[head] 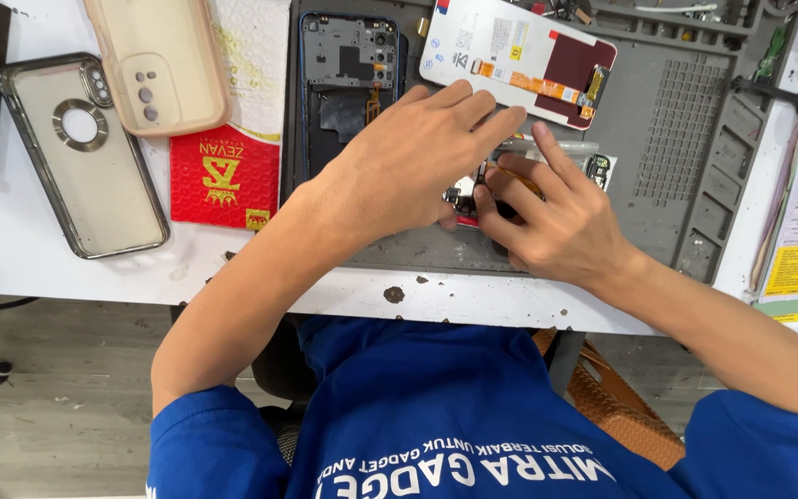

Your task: Reassembling the internal components of a mobile phone, including transferring the motherboard and battery to a new frame.

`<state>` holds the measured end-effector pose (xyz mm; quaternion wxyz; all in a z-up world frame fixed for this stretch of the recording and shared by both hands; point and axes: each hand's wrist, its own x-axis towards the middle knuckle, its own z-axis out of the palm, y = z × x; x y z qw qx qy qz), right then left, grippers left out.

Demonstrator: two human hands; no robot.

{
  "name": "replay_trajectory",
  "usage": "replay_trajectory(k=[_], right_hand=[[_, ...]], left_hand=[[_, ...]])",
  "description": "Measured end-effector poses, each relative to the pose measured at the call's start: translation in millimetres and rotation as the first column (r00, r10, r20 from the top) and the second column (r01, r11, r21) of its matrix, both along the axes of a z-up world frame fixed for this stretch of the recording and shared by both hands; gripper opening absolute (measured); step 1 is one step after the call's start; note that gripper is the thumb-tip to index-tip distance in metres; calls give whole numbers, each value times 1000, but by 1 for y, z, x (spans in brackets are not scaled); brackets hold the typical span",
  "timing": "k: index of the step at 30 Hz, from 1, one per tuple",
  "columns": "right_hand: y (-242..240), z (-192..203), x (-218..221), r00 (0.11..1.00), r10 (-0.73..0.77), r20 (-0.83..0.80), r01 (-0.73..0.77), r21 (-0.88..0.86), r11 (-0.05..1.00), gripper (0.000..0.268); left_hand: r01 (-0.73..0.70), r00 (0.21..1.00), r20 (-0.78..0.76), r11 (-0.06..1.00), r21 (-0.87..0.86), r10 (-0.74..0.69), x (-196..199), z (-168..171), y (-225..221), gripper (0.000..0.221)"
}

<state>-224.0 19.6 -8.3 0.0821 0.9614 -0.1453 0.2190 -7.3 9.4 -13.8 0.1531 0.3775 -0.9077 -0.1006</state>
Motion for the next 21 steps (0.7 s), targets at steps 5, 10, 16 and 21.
replay_trajectory(k=[5,10,16,21], right_hand=[[3,-2,-2,999,0,-41,-3,-72,997,11],[7,-12,-21,1000,12,12,-13,114,993,25],[11,-11,-16,999,-21,25,17,153,988,20],[7,-9,-7,997,-45,70,37,112,993,13]], left_hand=[[6,1000,-19,1000,-6,-6,1,4,-1,103],[-22,1000,-3,999,-27,22,1,5,5,92],[-95,990,88,982,-164,110,-4,4,17,81],[-89,988,106,976,-198,112,0,9,26,61]])
